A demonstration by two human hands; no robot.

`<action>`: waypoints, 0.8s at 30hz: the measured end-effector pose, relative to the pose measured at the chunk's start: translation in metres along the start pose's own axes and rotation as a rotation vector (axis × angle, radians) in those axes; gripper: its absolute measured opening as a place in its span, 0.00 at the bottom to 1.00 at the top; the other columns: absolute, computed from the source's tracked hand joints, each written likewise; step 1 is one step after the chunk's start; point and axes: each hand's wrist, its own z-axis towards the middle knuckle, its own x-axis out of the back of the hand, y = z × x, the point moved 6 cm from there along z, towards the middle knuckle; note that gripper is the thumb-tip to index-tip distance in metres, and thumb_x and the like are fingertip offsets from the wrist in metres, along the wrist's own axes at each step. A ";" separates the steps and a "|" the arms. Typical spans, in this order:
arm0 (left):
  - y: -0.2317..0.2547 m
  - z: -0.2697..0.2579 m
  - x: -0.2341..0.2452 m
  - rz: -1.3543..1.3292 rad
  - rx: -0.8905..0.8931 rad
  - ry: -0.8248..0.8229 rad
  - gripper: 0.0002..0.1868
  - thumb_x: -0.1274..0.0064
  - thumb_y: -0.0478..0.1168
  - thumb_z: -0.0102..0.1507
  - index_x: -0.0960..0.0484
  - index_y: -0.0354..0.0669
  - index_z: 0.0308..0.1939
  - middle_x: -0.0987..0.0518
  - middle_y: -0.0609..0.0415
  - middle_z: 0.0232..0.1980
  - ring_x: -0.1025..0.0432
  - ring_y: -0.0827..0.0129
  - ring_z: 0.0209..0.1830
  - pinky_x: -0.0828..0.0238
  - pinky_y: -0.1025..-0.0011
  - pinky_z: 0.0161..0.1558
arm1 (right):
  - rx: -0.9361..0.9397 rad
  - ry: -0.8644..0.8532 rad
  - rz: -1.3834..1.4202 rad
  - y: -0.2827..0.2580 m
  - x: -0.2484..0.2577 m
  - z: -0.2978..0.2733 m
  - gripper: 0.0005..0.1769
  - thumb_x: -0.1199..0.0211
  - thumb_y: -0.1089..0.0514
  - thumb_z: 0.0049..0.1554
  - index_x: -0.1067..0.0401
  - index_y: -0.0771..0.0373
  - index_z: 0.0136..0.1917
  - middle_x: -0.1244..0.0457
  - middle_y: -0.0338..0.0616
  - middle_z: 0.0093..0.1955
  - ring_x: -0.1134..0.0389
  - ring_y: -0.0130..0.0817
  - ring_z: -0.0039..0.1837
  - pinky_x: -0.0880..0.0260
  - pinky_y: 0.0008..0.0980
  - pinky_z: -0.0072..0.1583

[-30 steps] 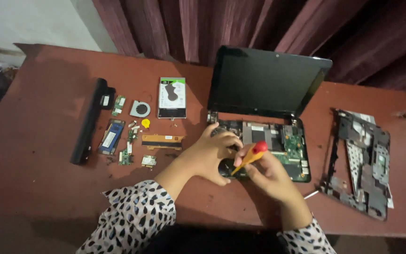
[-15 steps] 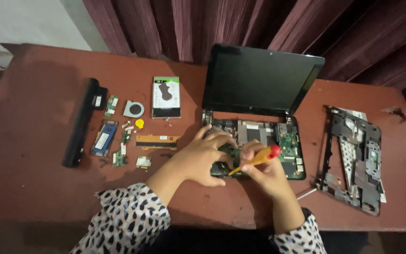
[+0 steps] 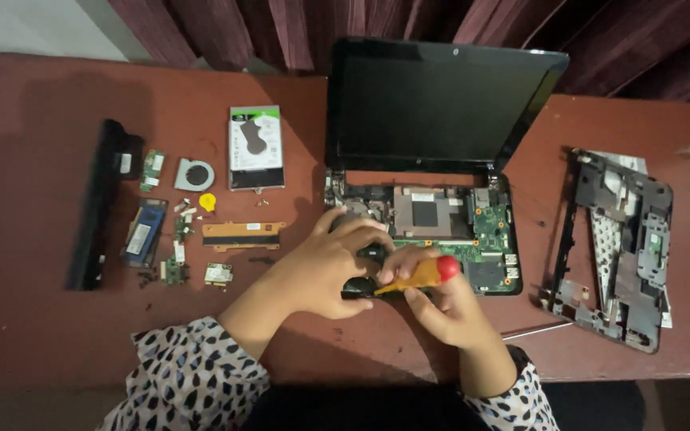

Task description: Disassembling a laptop to remove the motherboard and other internal components using a screwdriver.

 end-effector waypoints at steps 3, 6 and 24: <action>0.001 0.002 0.001 -0.025 -0.004 -0.007 0.16 0.40 0.57 0.48 0.18 0.53 0.31 0.32 0.58 0.61 0.47 0.62 0.72 0.58 0.38 0.66 | -0.001 -0.014 -0.115 0.005 0.005 -0.001 0.06 0.41 0.64 0.52 0.36 0.64 0.43 0.38 0.52 0.45 0.39 0.43 0.48 0.37 0.42 0.52; 0.001 0.001 -0.001 -0.023 -0.018 0.001 0.16 0.39 0.56 0.47 0.17 0.55 0.33 0.33 0.58 0.60 0.47 0.60 0.71 0.57 0.38 0.66 | -0.033 -0.013 -0.205 0.014 0.005 -0.005 0.07 0.38 0.61 0.53 0.35 0.63 0.41 0.39 0.50 0.43 0.38 0.43 0.46 0.37 0.41 0.51; 0.000 0.000 0.007 -0.054 -0.045 0.084 0.18 0.39 0.57 0.50 0.21 0.47 0.25 0.31 0.57 0.58 0.42 0.59 0.69 0.51 0.43 0.66 | 0.121 0.122 -0.045 -0.019 0.006 0.002 0.13 0.45 0.71 0.54 0.36 0.79 0.53 0.33 0.60 0.42 0.32 0.49 0.46 0.30 0.46 0.50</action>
